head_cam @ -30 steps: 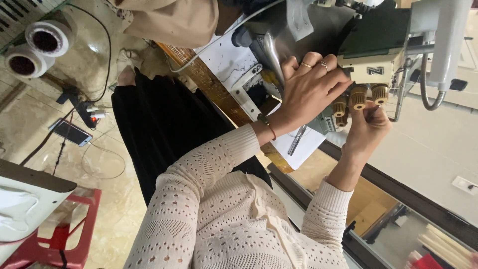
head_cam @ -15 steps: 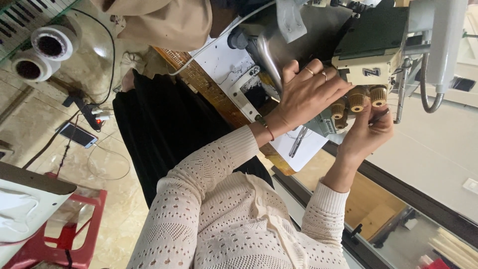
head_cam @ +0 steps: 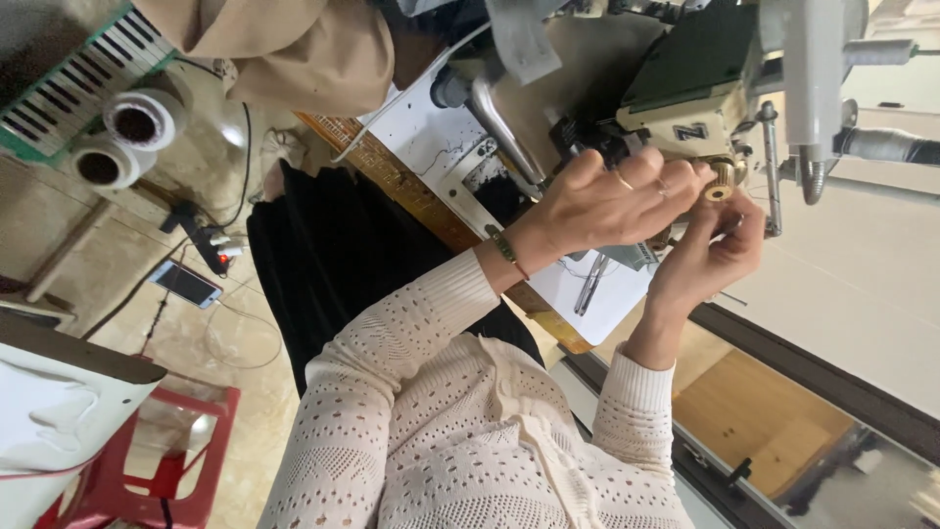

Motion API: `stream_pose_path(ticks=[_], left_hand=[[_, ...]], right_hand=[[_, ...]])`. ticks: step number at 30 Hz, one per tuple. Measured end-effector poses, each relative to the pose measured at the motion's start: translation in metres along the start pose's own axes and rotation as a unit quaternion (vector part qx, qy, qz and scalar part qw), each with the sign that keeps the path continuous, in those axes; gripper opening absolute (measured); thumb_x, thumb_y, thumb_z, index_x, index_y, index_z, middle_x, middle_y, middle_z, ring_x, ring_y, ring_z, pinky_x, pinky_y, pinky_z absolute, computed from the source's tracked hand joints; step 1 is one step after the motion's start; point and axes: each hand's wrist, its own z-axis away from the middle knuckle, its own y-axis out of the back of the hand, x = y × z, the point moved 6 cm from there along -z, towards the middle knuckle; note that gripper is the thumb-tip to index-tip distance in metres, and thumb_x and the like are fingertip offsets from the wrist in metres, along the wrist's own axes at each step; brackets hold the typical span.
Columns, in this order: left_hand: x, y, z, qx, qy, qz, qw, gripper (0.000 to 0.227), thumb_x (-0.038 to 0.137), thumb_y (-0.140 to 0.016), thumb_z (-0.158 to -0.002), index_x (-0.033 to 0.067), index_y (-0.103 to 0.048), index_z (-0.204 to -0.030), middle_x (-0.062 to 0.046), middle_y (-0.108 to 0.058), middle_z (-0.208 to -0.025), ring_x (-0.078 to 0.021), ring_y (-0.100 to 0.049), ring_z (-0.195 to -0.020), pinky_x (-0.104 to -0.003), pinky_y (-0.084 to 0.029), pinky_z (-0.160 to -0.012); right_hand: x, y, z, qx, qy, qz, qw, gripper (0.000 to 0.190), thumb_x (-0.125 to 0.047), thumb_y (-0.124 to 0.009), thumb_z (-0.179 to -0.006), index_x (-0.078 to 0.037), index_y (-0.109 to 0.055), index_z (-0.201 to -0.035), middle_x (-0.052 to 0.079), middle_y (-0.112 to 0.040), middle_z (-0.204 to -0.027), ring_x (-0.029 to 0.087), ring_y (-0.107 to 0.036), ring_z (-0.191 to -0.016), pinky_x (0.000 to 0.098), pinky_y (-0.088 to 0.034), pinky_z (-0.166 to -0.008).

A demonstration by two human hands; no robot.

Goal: The person threads a sewing machine by hand and with tweezers, pulling thread through various guides and tension disks on the machine body.

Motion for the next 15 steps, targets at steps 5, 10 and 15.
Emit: stream_pose_path(ticks=[5,10,15], left_hand=[[-0.014,-0.002,-0.006,-0.042,0.066,0.02,0.997,0.029,0.041,-0.089,-0.091,0.0327,-0.066,-0.106,0.015,-0.062,-0.107,-0.0127,-0.051,-0.105,-0.042,-0.018,-0.106],[-0.03,0.013,-0.028,-0.124,0.07,0.059,0.988,0.056,0.05,-0.104,-0.084,0.0307,-0.063,-0.116,0.013,-0.066,-0.108,-0.0146,-0.057,-0.104,-0.037,-0.027,-0.097],[-0.036,0.016,-0.041,-0.153,0.049,0.104,0.982,0.041,0.042,-0.097,-0.087,0.0283,-0.065,-0.108,0.01,-0.061,-0.102,-0.0166,-0.049,-0.102,-0.036,-0.029,-0.093]], right_hand=[[-0.061,0.024,0.011,0.063,0.025,0.023,0.997,0.035,-0.028,-0.04,-0.113,-0.002,-0.062,-0.105,0.012,-0.057,-0.104,0.024,-0.057,-0.1,0.0375,-0.05,-0.088],[-0.07,0.081,0.034,0.166,-0.008,-0.02,0.986,0.064,-0.071,-0.031,-0.103,-0.015,-0.062,-0.11,0.007,-0.059,-0.087,0.019,-0.056,-0.097,0.0464,-0.023,-0.124],[-0.059,0.08,0.054,0.016,-0.187,-0.36,0.914,0.038,-0.051,-0.053,-0.109,-0.016,-0.063,-0.114,0.007,-0.067,-0.1,0.017,-0.061,-0.067,0.0265,-0.056,-0.062]])
